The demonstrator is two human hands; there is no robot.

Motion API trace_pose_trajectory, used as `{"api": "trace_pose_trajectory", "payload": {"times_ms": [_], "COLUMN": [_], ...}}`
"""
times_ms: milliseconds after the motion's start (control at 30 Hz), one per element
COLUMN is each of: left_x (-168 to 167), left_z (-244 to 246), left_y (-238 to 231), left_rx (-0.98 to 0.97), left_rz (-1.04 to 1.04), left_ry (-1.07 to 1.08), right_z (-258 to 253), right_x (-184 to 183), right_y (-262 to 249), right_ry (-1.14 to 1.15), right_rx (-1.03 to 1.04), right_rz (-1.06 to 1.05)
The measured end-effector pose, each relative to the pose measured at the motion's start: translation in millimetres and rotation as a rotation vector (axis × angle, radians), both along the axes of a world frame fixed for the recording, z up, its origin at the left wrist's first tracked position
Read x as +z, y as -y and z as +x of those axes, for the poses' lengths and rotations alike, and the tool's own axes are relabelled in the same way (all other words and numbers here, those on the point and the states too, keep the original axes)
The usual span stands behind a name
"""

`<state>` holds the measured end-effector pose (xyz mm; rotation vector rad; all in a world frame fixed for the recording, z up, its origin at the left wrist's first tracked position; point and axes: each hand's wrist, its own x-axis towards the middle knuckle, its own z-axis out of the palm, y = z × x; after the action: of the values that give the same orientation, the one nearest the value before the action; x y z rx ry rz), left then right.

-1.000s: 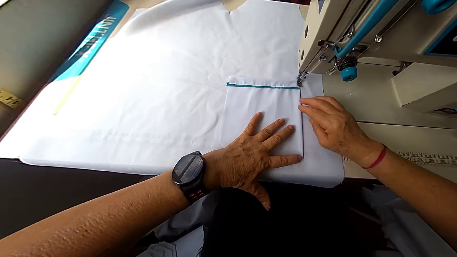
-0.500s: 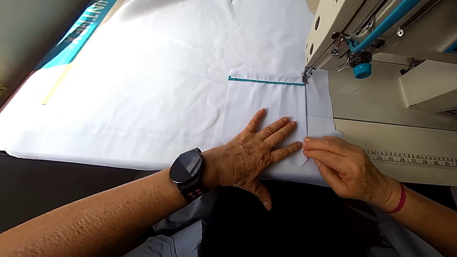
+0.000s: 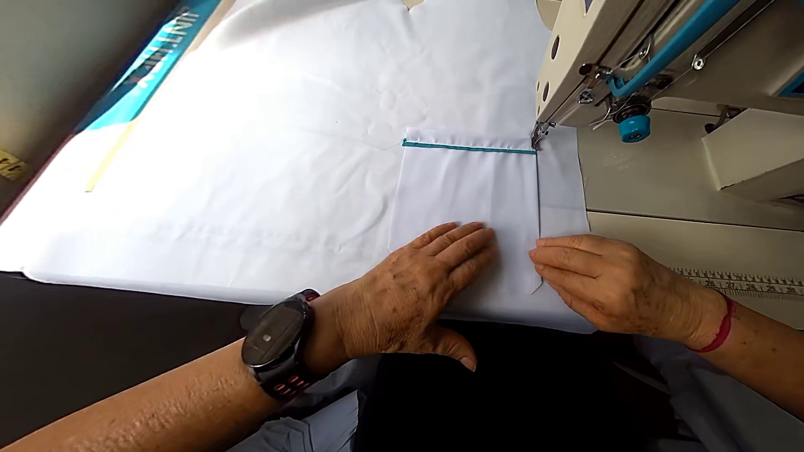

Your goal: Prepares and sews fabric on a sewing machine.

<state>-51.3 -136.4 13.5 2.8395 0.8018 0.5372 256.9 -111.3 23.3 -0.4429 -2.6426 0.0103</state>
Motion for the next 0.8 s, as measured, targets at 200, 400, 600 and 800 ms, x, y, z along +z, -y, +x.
{"api": "trace_pose_trajectory", "payload": {"times_ms": [200, 400, 600, 800], "left_x": [10.0, 7.7, 9.3, 8.8], "left_z": [-42.4, -51.4, -59.0, -63.7], "left_y": [0.5, -12.9, -25.8, -36.1], "left_rx": [0.053, 0.021, 0.059, 0.030], "left_rz": [0.032, 0.018, -0.095, -0.122], "left_ry": [0.059, 0.100, 0.201, 0.233], "right_z": [-7.4, -23.7, -17.2, -13.2], "right_x": [16.8, 8.4, 8.1, 14.8], "right_y": [-13.2, -6.9, -22.3, -22.8], "right_ry": [0.093, 0.038, -0.252, -0.065], "right_rx": [0.125, 0.059, -0.165, -0.096], "right_rz": [0.059, 0.212, -0.416, -0.358]}}
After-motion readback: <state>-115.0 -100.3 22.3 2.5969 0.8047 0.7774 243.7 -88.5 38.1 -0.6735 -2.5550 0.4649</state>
